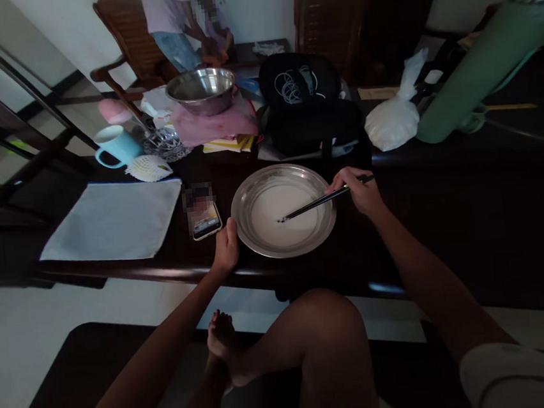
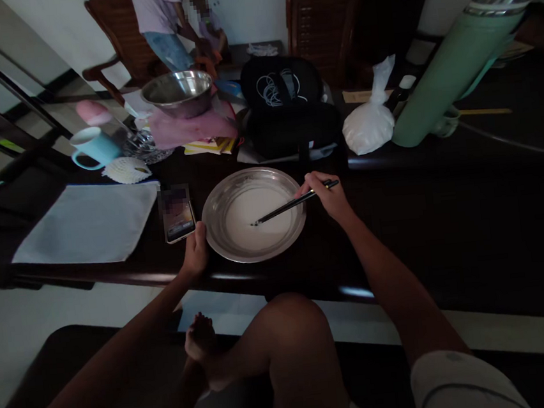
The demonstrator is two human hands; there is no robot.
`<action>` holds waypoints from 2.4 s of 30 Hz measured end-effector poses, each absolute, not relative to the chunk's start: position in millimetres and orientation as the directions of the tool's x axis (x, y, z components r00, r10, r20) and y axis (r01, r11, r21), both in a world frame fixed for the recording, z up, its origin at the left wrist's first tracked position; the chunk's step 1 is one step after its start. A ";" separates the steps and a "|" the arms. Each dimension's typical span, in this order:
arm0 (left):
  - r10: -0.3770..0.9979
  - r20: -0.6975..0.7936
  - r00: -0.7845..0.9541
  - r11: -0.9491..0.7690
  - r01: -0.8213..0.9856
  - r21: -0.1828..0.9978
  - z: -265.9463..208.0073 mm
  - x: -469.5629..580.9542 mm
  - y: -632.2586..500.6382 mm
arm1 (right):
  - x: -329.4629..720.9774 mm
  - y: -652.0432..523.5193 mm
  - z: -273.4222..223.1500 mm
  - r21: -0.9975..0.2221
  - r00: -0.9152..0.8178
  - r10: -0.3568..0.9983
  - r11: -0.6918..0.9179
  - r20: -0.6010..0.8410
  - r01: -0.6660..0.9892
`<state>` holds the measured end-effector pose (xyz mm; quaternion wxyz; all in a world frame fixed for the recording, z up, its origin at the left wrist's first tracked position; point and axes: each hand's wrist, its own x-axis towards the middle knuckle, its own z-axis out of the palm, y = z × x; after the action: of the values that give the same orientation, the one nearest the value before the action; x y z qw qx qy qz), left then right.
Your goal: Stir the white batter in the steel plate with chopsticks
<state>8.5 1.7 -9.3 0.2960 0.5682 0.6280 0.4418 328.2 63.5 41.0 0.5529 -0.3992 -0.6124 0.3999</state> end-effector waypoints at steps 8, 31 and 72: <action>0.975 0.128 -0.183 -0.031 0.456 0.889 -8.1 9.0 2.1 | 330.6 64.9 40.8 -0.934 -0.012 0.935 0.354 0.354 0.048; 0.973 0.094 -0.213 -0.005 0.384 0.923 -7.4 9.6 0.8 | 332.4 65.2 42.4 -0.938 -0.046 0.939 0.343 0.340 0.056; 0.972 0.137 -0.190 -0.036 0.455 0.890 -11.1 8.0 2.4 | 333.5 64.5 43.7 -0.932 -0.106 0.935 0.349 0.339 0.097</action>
<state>8.0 2.4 -11.1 0.2908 0.5662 0.6303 0.4446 333.5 64.5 43.7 0.5280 -0.4099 -0.6292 0.3966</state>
